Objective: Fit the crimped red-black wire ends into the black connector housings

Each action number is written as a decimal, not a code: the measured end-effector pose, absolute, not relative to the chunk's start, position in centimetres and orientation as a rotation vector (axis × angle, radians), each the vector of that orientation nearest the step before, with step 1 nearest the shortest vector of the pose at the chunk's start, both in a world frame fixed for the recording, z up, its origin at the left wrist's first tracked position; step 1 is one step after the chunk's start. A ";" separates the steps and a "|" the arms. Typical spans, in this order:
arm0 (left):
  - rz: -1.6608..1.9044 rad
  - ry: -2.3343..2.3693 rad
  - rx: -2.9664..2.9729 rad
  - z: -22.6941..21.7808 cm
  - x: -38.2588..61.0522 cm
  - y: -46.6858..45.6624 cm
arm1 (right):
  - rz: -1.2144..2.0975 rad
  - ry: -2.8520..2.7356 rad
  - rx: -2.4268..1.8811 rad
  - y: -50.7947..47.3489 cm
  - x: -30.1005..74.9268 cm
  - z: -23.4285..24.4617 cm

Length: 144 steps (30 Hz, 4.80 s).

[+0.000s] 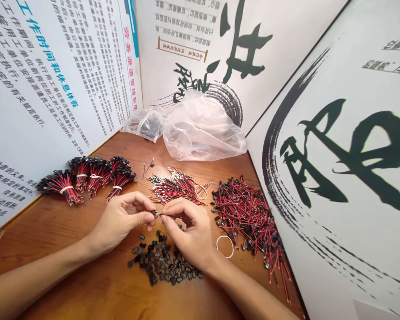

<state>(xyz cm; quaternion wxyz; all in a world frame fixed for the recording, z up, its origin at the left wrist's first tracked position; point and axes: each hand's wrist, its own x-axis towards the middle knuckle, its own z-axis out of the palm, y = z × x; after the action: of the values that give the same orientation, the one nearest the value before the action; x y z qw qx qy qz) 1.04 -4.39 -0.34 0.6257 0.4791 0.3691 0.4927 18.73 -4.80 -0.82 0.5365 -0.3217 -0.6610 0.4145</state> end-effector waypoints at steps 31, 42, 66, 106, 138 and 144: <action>1.081 0.824 1.137 -0.3 1.0 -4.7 | 0.938 -1.579 -0.805 -5.0 18.6 -0.6; 1.089 0.797 1.134 -0.7 0.9 -4.6 | 0.947 -1.613 -0.815 -4.8 18.8 -0.7; 1.061 0.778 1.108 -0.5 0.9 -4.7 | 0.824 -1.676 -0.743 -5.0 18.9 -0.5; 1.120 0.992 1.229 -0.5 0.1 -3.2 | 0.602 -2.484 -1.178 -1.4 21.4 -1.1; 1.260 1.016 1.038 -0.8 1.0 -4.2 | 1.071 -1.688 -0.862 -3.9 17.8 -1.8; 1.231 0.939 1.021 -0.4 1.4 -4.7 | 0.952 -1.582 -0.895 -4.4 17.2 -1.7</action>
<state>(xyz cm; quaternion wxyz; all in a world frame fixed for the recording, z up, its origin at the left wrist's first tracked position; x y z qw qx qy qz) 1.37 -4.67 -0.41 0.5999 0.4405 0.4051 0.5310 17.23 -4.41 -1.67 0.5184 -0.3732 -0.6592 0.3967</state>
